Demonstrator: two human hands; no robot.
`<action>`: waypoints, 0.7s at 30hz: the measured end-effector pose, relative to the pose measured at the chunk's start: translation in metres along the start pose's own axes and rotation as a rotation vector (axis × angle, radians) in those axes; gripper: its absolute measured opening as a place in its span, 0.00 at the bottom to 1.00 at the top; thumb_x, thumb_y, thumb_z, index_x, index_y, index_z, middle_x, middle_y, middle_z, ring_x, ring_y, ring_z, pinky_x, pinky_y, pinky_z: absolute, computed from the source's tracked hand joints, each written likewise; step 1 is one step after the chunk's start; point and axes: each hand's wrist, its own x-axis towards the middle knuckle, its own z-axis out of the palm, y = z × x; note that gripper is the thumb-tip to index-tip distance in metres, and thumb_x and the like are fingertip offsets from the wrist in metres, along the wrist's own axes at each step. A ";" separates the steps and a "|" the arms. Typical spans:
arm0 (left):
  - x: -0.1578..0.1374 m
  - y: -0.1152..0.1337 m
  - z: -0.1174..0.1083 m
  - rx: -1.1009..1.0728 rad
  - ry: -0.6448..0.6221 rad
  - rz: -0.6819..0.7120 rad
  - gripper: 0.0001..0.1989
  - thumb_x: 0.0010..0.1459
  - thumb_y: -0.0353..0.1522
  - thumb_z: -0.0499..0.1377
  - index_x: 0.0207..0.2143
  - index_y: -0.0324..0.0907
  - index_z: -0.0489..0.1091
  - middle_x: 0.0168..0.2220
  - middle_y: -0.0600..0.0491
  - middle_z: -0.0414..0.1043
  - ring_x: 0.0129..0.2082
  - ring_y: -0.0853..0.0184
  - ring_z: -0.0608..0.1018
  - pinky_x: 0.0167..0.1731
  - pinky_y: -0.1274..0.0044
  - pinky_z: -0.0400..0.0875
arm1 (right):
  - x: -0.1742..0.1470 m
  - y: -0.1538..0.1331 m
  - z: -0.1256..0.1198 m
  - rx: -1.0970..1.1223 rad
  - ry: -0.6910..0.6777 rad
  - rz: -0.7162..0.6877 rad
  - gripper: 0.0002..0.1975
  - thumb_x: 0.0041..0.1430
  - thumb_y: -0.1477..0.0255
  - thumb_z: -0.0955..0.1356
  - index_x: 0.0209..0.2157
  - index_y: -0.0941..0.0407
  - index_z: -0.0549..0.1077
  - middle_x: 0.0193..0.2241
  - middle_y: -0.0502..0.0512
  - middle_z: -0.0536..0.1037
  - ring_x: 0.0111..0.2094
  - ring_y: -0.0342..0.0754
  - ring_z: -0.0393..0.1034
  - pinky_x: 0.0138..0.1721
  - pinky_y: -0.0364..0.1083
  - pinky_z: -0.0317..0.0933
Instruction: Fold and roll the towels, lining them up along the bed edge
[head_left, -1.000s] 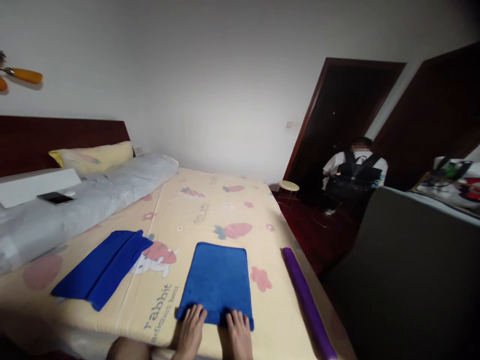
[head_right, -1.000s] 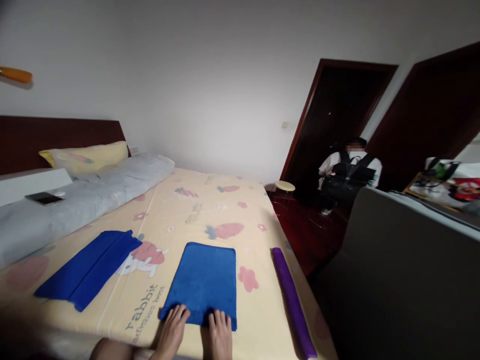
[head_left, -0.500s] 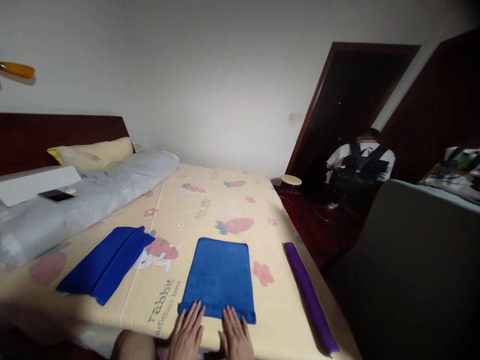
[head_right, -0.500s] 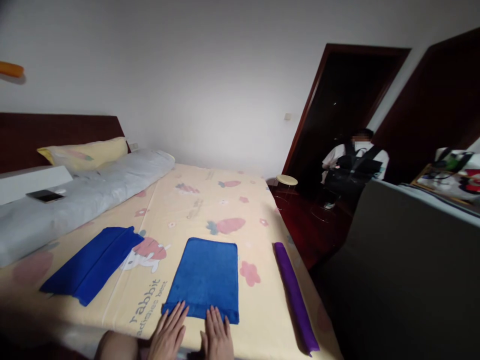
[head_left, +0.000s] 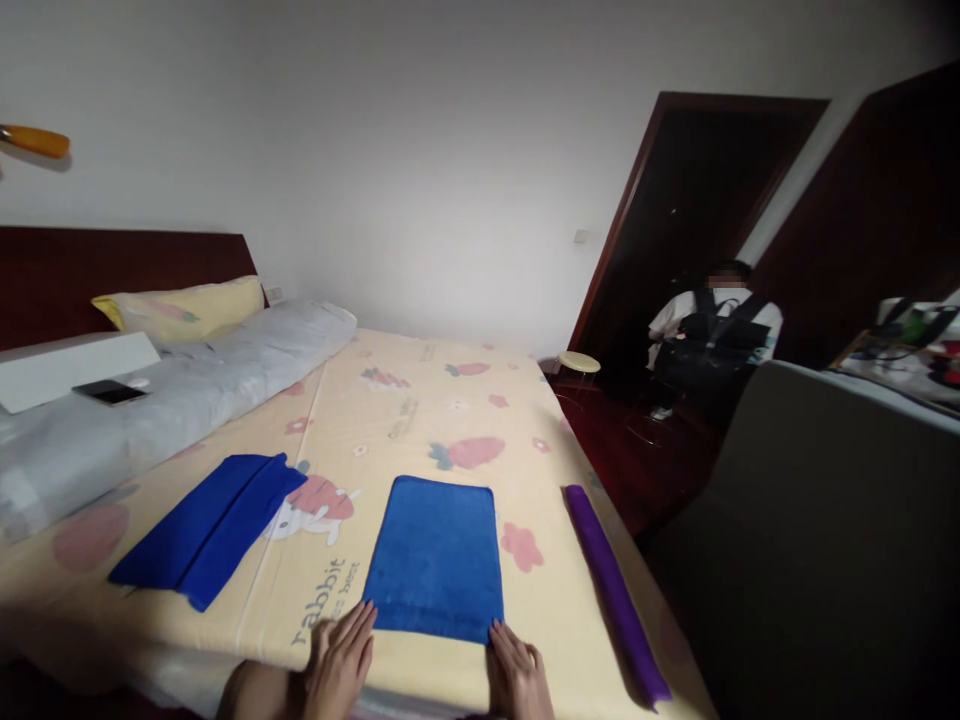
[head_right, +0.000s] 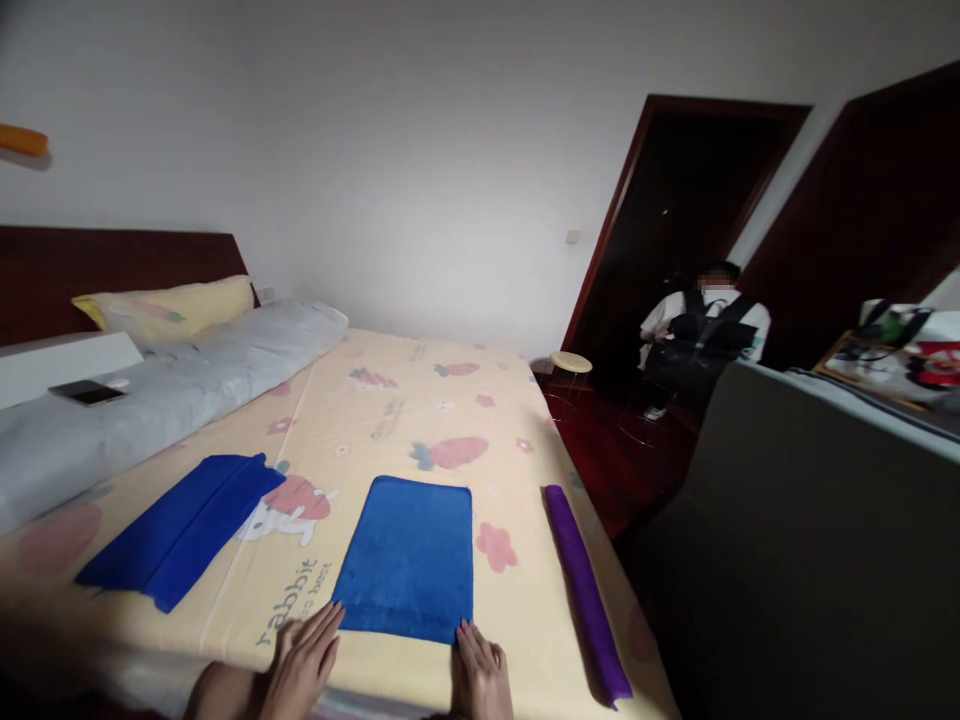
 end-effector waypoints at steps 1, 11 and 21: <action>0.004 -0.002 -0.002 -0.028 -0.028 -0.007 0.24 0.59 0.28 0.52 0.56 0.54 0.67 0.53 0.56 0.75 0.51 0.66 0.76 0.51 0.71 0.62 | 0.005 0.000 -0.005 0.027 -0.006 0.003 0.22 0.59 0.79 0.61 0.52 0.49 0.72 0.51 0.51 0.76 0.50 0.47 0.72 0.46 0.44 0.61; 0.070 -0.020 -0.021 -0.173 -0.308 -0.303 0.18 0.54 0.25 0.54 0.43 0.51 0.75 0.42 0.56 0.80 0.44 0.68 0.77 0.49 0.74 0.66 | 0.073 -0.008 -0.045 0.135 -0.083 0.279 0.16 0.51 0.79 0.60 0.34 0.52 0.76 0.31 0.51 0.78 0.36 0.50 0.70 0.41 0.46 0.60; 0.078 0.057 0.032 0.060 -0.151 -0.076 0.26 0.56 0.21 0.47 0.53 0.48 0.70 0.55 0.49 0.73 0.55 0.59 0.72 0.55 0.63 0.65 | 0.090 -0.075 0.001 0.074 0.131 0.222 0.16 0.55 0.75 0.64 0.45 0.51 0.73 0.42 0.57 0.77 0.44 0.55 0.69 0.49 0.54 0.57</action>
